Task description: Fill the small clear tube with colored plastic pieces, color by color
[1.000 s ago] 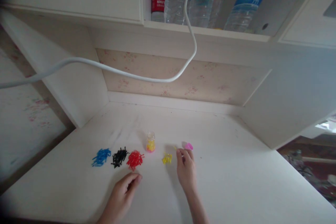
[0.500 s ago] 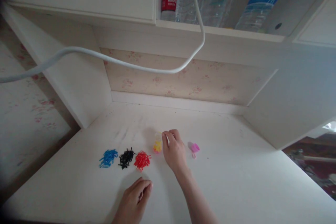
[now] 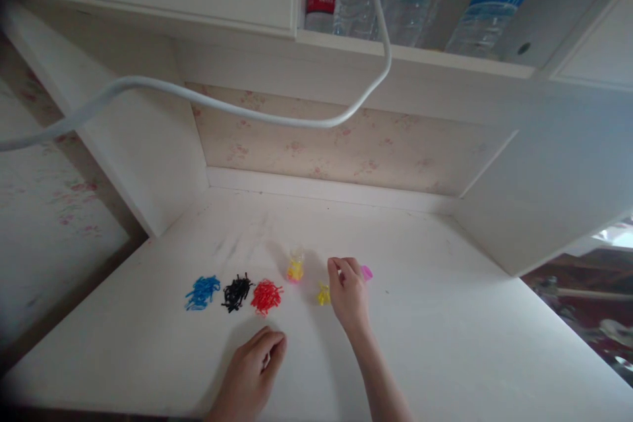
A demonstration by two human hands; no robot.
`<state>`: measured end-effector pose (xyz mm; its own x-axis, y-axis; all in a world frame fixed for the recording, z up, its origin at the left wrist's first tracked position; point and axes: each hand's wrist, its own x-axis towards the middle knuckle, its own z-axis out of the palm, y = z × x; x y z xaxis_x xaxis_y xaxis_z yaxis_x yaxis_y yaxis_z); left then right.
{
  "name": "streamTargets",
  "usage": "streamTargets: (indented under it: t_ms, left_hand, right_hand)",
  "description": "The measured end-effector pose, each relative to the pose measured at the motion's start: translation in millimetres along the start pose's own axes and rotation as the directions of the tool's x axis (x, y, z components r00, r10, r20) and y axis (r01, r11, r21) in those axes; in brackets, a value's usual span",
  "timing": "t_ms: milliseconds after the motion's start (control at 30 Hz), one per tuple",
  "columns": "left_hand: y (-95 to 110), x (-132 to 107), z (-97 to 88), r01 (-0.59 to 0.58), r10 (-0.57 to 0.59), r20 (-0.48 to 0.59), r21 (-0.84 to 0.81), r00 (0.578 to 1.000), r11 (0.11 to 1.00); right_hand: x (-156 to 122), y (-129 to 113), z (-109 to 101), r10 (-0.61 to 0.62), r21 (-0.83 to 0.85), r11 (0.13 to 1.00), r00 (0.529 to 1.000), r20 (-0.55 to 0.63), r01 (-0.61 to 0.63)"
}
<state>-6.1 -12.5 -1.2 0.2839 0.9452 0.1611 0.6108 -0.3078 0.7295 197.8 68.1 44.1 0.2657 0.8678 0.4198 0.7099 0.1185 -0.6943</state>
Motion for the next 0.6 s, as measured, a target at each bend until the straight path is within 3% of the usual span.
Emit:
streamTargets:
  t_ms: [133, 233, 400, 600]
  left_hand:
    - [8, 2, 2.2, 0.020, -0.023, 0.023, 0.127, 0.999, 0.992]
    - [22, 8, 5.6, 0.027, -0.039, 0.049, 0.224, 0.998, 0.974]
    - [45, 35, 20.0, 0.030, -0.057, 0.067, 0.349, 0.996, 0.936]
    - [52, 65, 38.6, 0.023, -0.056, 0.058, 0.458, 0.997, 0.889]
  right_hand:
    - [-38, 44, -10, 0.160, -0.048, 0.986, 0.985, 0.069, -0.157]
    - [-61, 58, -15, 0.189, -0.208, 0.966, 0.971, 0.147, -0.157]
    - [-64, 46, -15, 0.147, -0.420, 0.907, 0.963, 0.225, -0.041]
    - [-60, 33, -19, 0.091, -0.453, 0.891, 0.958, 0.273, 0.044]
